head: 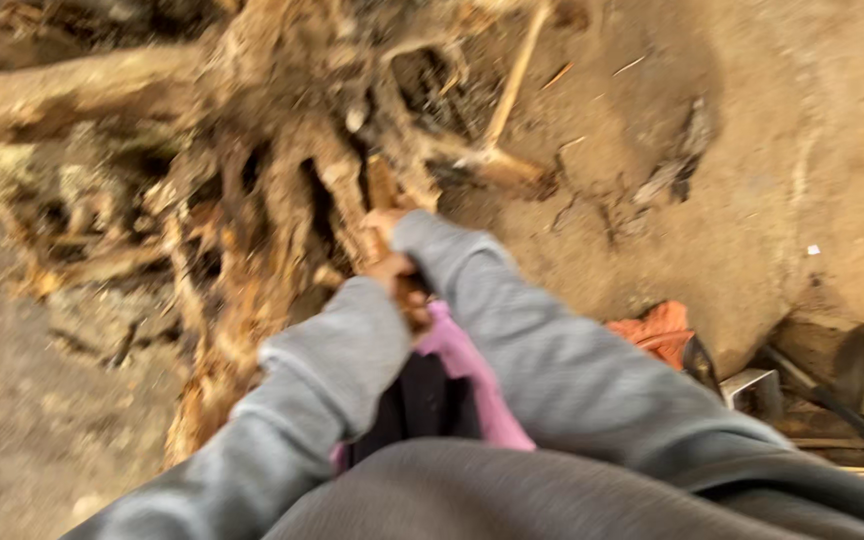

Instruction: The person uses a small axe to repeatedly strike and split a large piece of dry wood on a concrete floor. They hold the wood with one hand while swinging the axe with the other, gradually breaking the wood into smaller pieces.

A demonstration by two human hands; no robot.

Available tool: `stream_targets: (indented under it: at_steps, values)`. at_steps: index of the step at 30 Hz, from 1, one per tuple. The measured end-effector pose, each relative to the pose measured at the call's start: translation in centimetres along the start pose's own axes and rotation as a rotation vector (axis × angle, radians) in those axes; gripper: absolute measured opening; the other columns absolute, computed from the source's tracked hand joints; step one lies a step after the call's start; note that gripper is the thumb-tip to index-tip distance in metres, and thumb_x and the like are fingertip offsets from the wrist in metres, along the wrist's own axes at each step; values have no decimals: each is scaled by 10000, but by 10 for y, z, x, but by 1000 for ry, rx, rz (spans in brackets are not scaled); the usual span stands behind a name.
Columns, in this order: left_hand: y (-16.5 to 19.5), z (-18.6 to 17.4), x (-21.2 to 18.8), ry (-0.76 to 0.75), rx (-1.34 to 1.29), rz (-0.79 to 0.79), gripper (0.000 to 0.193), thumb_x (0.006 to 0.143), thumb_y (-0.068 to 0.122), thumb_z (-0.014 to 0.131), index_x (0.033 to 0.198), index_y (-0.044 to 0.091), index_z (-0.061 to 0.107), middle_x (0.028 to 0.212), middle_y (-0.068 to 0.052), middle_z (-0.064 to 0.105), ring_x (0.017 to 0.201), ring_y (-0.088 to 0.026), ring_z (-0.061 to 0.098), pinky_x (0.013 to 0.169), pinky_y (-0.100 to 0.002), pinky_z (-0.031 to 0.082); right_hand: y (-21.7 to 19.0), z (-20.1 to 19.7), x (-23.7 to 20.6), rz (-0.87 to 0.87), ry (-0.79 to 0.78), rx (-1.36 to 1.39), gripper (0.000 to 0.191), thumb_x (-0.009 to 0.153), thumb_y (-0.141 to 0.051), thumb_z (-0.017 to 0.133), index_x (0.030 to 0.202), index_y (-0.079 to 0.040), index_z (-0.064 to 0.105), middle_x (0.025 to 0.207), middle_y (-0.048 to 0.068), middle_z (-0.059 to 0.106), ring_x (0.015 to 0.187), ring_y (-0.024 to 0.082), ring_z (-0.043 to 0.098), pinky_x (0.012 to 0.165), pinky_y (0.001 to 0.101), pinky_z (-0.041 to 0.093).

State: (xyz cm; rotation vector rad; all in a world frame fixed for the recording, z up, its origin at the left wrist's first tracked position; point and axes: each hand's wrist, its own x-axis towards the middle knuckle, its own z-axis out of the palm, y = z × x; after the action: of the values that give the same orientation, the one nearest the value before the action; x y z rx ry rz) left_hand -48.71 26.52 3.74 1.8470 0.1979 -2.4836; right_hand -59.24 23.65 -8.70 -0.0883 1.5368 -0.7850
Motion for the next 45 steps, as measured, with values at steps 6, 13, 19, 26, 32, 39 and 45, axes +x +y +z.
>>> stream_targets:
  at_steps: [6,13,19,26,32,39,45]
  values:
    - [-45,-9,-25,-107,-146,-103,157,853,103,648,763,74,523,579,-47,488,482,-174,468,444,-319,450,32,-21,-47,167,-85,346,342,829,-145,710,1137,-130,562,737,92,614,594,244,584,519,439,514]
    - [-35,-27,-89,-531,-377,-244,167,878,72,658,770,67,531,700,-26,556,570,-136,514,512,-292,488,3,-5,-51,67,-19,572,314,854,-178,695,1067,-176,464,696,96,571,550,233,556,477,424,476]
    - [-11,13,-69,-139,-56,92,153,879,159,682,825,44,596,662,-75,578,531,-201,562,477,-373,520,-46,-10,-30,6,-88,290,350,912,-175,680,1205,-211,492,706,103,581,547,249,574,478,453,507]
    - [33,24,-29,-37,-19,133,190,908,171,674,954,33,550,648,-118,583,508,-243,583,439,-413,501,-86,11,27,-63,-207,45,355,930,-166,650,1241,-137,481,702,145,584,538,282,586,468,500,538]
    - [57,29,5,52,43,145,235,913,166,658,1045,50,502,636,-141,579,496,-259,581,413,-433,462,-92,31,18,130,-64,155,341,966,-235,598,1274,-214,454,681,101,593,521,228,561,450,459,509]
    - [-1,9,-23,174,215,68,316,919,160,640,1152,70,445,622,-168,574,483,-278,579,383,-456,417,-37,18,-26,234,37,181,405,1000,-313,594,1360,-256,417,653,77,564,502,205,545,450,427,493]
    - [20,15,0,162,135,130,312,928,203,689,1082,-4,515,668,-179,593,478,-289,603,386,-472,490,-51,18,-3,237,-77,284,304,985,-373,597,1231,-336,422,646,46,580,500,188,531,475,388,468]
